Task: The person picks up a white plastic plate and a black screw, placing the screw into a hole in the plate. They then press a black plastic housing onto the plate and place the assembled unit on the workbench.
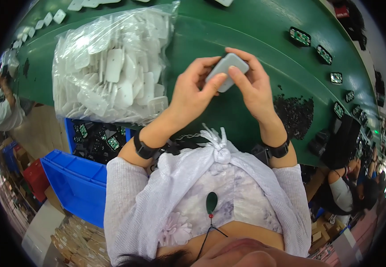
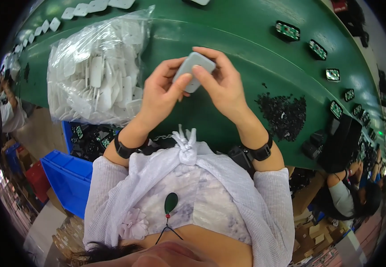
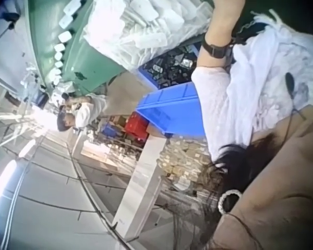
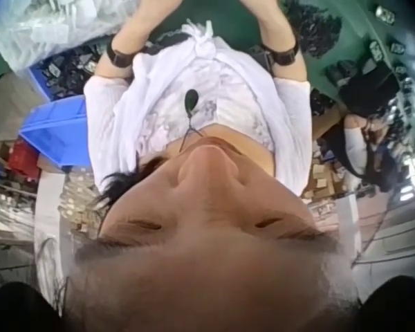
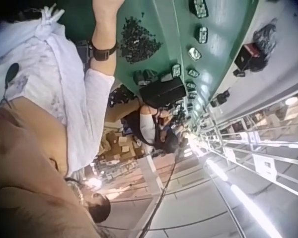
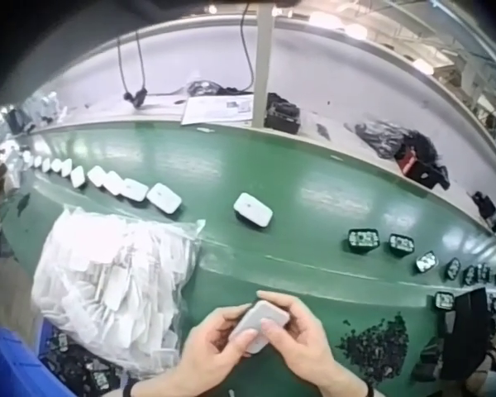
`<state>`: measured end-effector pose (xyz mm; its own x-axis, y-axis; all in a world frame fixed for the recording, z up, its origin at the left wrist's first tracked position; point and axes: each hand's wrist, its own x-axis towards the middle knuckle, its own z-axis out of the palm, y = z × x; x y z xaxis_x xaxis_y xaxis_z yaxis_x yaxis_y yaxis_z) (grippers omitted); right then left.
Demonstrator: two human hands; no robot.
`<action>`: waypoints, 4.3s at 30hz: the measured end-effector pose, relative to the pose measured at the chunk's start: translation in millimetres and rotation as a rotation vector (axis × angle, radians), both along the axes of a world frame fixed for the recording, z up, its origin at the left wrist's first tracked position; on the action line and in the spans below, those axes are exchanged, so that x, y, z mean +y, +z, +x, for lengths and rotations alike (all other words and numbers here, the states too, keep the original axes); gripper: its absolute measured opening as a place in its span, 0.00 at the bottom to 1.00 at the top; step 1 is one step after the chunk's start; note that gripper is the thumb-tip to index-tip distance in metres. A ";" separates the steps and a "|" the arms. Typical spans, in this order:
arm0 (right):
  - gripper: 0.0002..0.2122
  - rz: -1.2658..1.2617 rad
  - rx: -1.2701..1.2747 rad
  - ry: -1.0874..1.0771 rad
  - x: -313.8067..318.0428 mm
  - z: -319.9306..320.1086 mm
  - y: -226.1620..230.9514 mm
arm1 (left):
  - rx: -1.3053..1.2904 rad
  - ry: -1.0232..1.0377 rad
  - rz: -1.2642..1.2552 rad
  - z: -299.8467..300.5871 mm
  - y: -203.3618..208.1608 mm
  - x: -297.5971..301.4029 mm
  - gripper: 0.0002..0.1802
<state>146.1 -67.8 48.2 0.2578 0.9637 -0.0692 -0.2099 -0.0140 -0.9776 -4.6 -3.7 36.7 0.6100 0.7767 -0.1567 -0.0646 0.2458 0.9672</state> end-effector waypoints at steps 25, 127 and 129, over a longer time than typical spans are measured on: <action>0.16 -0.137 -1.069 0.427 134.9 199.9 -3.7 | 1.363 0.331 1.114 -110.4 19.3 82.2 0.22; 0.06 -0.074 -0.744 -0.195 -32.3 7.3 -8.3 | -0.063 -0.243 -0.388 13.2 -4.7 10.9 0.18; 0.05 -0.057 -0.743 -0.199 -32.5 7.9 -12.4 | -0.063 -0.260 -0.366 14.4 -4.4 9.5 0.16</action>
